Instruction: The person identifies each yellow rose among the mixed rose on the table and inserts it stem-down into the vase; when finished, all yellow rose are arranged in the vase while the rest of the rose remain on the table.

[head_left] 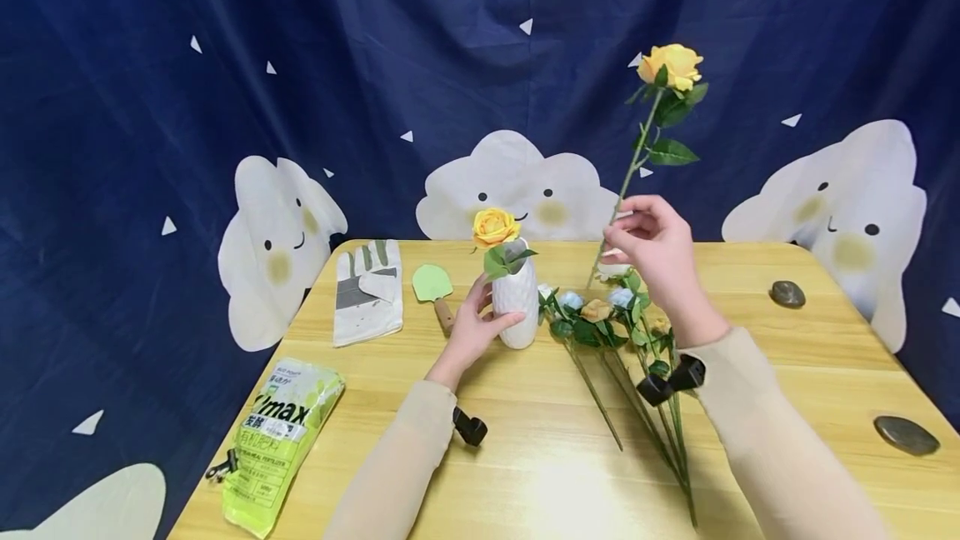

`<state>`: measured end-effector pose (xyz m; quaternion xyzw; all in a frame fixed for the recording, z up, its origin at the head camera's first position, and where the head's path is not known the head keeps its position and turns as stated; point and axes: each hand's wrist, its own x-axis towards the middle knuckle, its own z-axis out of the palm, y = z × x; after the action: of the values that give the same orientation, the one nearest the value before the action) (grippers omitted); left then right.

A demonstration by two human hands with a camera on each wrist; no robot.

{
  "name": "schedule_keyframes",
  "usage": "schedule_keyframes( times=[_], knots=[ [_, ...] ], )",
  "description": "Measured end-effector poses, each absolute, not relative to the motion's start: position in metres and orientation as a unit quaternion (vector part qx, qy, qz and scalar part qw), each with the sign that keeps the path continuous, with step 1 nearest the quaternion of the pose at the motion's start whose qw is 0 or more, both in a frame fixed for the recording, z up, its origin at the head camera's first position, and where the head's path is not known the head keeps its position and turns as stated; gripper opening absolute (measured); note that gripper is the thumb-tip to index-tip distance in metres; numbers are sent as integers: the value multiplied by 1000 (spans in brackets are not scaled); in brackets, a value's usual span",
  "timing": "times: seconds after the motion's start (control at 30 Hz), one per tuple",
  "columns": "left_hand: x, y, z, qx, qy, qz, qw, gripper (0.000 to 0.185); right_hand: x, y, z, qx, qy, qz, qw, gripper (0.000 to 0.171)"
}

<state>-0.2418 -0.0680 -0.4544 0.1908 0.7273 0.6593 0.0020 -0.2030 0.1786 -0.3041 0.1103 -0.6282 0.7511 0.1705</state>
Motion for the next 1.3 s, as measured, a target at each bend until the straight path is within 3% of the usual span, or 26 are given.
schedule_keyframes(
  times=[0.3, 0.57, 1.03, 1.3],
  knots=[
    [-247, -64, -464, 193, 731, 654, -20, 78, -240, 146, -290, 132, -653, 719, 199, 24],
    [-243, -65, -458, 201, 721, 663, -10, 77, -257, 123, -283, 146, -649, 723, 189, 23],
    [-231, -66, -440, 207, 727, 654, -10, 75, -263, 109, -305, 137, -764, 615, 143, 26],
    [-231, -68, -440, 201, 729, 654, -12, 76, -258, 126, -328, 138, -821, 549, 73, 21]
  ],
)
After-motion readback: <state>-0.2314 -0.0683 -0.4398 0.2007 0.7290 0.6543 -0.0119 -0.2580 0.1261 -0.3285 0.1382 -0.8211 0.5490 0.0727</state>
